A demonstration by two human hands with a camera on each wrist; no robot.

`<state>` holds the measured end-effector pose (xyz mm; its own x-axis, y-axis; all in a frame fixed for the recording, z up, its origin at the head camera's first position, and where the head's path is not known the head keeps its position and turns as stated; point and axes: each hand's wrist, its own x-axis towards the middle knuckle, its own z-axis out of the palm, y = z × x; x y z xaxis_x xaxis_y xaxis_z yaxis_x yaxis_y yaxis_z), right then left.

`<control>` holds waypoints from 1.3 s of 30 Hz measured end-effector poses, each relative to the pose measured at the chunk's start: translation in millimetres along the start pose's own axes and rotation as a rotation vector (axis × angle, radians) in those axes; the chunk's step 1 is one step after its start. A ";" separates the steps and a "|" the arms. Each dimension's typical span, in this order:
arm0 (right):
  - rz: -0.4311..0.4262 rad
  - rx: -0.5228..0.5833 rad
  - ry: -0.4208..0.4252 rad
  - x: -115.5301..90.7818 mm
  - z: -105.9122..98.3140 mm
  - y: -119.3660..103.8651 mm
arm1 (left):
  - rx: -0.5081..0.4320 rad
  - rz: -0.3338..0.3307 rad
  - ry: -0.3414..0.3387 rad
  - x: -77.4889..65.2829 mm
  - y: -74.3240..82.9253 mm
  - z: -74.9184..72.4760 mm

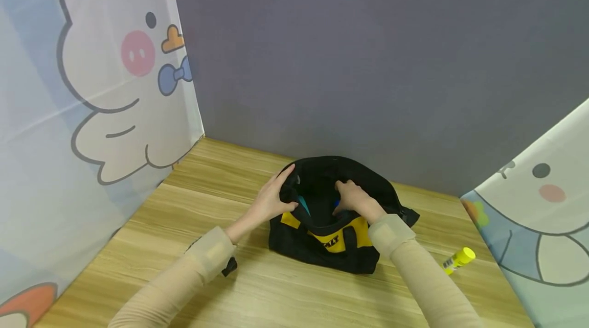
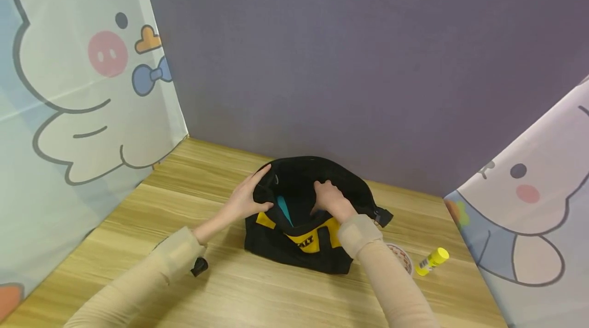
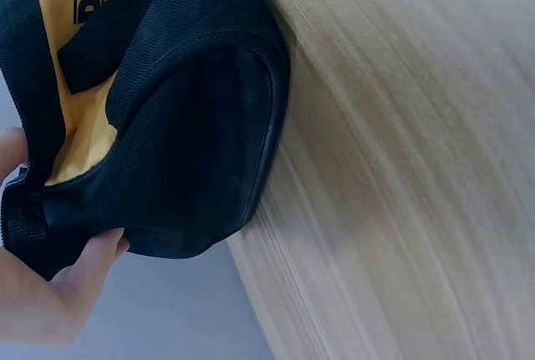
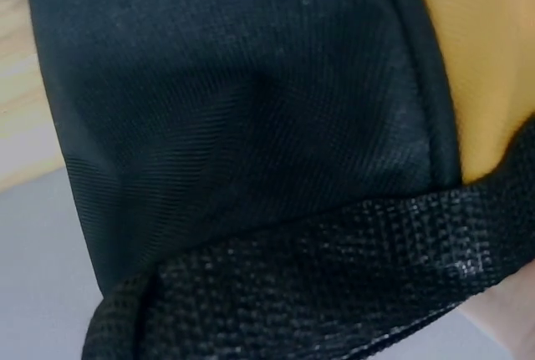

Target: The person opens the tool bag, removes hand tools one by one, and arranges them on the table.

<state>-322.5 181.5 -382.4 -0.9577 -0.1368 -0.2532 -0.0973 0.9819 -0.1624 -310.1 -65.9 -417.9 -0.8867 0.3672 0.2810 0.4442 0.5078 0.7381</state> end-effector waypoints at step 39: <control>0.121 -0.201 -0.240 27.4 11.5 -4.0 | -0.007 0.001 0.001 1.3 -3.3 4.6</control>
<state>-345.3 172.4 -399.6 -0.8766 -0.0209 -0.4808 -0.0610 0.9958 0.0679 -312.1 -63.5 -422.8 -0.8863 0.3673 0.2822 0.4443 0.5021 0.7420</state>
